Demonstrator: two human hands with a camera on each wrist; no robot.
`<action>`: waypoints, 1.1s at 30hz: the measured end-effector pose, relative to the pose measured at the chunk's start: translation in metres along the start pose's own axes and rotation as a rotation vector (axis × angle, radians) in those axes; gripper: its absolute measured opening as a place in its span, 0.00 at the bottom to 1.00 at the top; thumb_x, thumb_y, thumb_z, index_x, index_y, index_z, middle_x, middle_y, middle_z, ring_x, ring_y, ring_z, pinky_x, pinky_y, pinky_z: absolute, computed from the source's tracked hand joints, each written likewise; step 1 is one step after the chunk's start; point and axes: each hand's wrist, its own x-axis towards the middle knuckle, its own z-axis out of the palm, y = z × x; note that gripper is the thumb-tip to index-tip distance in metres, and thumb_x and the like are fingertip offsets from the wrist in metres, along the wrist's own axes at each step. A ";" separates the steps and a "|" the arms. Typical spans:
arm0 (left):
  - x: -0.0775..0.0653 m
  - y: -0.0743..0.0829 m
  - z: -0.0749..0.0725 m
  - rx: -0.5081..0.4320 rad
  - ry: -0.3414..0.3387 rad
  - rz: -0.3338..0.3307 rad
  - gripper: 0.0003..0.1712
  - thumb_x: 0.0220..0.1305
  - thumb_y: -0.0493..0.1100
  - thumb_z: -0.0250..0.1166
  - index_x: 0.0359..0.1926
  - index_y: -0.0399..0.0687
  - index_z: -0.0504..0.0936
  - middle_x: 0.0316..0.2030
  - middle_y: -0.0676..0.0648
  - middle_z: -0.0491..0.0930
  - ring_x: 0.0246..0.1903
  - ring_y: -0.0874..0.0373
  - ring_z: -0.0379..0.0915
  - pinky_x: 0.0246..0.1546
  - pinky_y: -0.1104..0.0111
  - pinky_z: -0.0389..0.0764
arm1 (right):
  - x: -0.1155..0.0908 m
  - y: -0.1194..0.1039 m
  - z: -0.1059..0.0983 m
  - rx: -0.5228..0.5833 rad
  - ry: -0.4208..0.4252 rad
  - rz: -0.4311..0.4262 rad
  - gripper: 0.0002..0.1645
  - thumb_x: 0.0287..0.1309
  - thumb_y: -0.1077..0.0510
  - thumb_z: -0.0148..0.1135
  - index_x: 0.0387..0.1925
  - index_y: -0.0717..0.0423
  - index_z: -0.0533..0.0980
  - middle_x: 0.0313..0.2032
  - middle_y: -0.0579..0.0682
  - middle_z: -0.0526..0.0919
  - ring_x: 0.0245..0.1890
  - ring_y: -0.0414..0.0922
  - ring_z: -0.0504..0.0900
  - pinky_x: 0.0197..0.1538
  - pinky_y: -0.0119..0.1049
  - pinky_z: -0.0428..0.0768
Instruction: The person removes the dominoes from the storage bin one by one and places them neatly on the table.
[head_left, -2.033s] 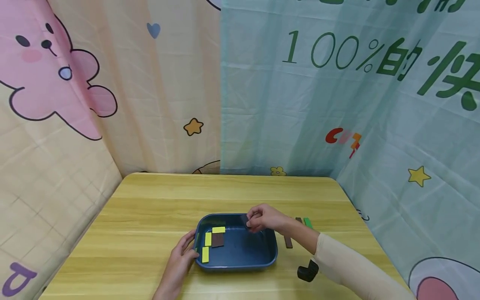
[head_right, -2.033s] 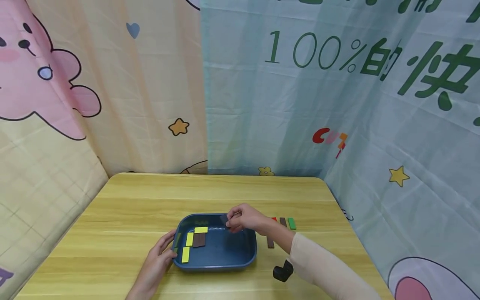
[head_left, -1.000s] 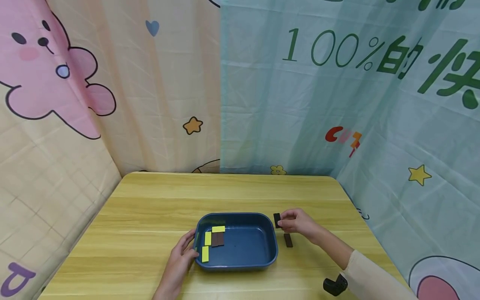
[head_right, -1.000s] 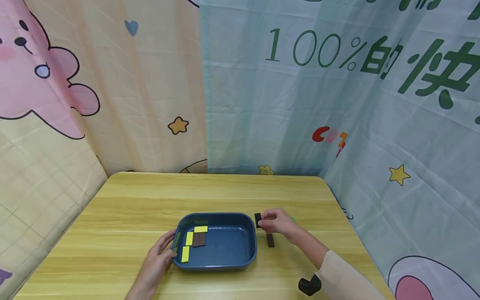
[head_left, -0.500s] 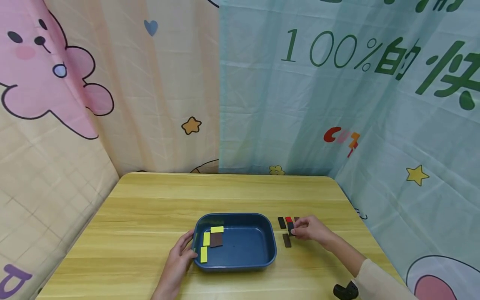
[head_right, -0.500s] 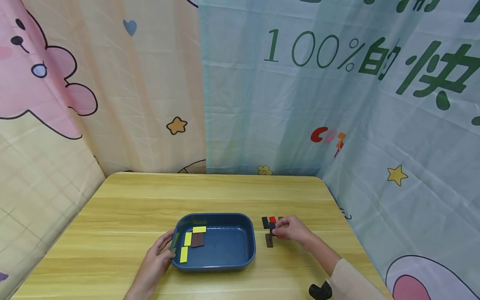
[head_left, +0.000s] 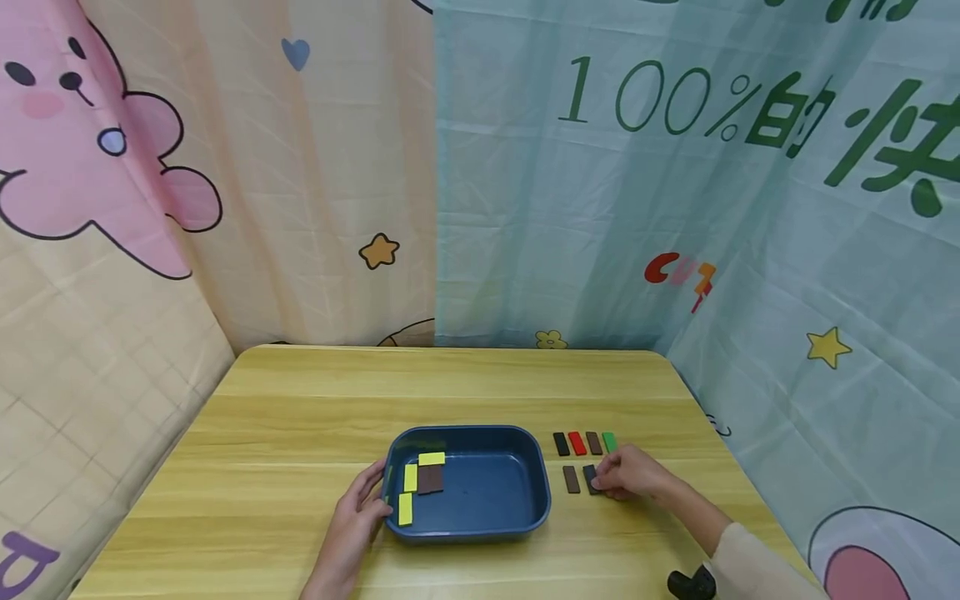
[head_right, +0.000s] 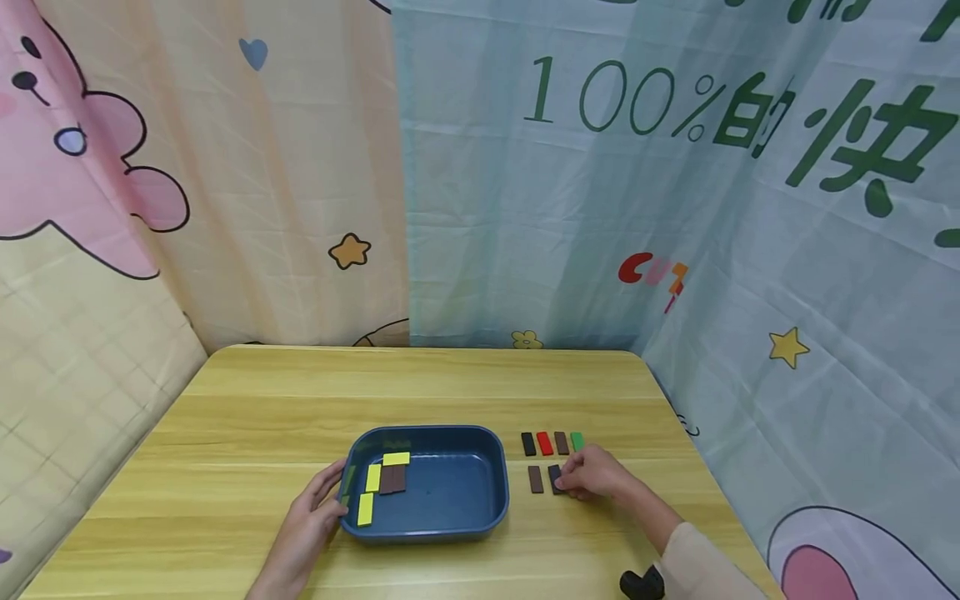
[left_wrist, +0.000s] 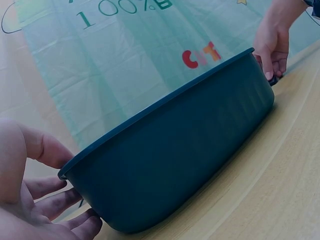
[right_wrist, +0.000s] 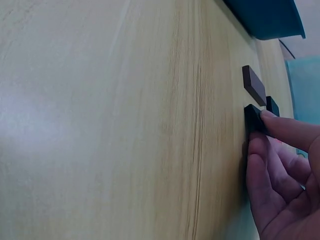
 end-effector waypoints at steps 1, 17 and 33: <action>0.001 0.000 0.000 0.000 -0.001 -0.001 0.42 0.62 0.27 0.54 0.78 0.40 0.59 0.76 0.32 0.55 0.73 0.34 0.54 0.66 0.53 0.66 | 0.000 -0.001 0.001 -0.011 0.010 0.004 0.08 0.59 0.62 0.73 0.31 0.63 0.82 0.26 0.50 0.81 0.27 0.44 0.79 0.31 0.38 0.80; 0.005 0.001 0.000 0.004 0.001 -0.032 0.41 0.65 0.27 0.52 0.79 0.40 0.57 0.76 0.31 0.53 0.74 0.33 0.53 0.69 0.46 0.60 | -0.001 -0.012 0.012 -0.140 0.158 0.114 0.09 0.55 0.61 0.76 0.24 0.58 0.83 0.22 0.49 0.80 0.22 0.44 0.77 0.28 0.35 0.79; 0.002 0.003 -0.001 0.011 -0.001 -0.023 0.41 0.64 0.27 0.53 0.78 0.40 0.58 0.76 0.32 0.55 0.74 0.36 0.53 0.65 0.56 0.68 | 0.000 -0.026 0.001 -0.105 0.154 0.102 0.07 0.58 0.60 0.74 0.32 0.61 0.84 0.28 0.50 0.83 0.29 0.46 0.80 0.36 0.39 0.83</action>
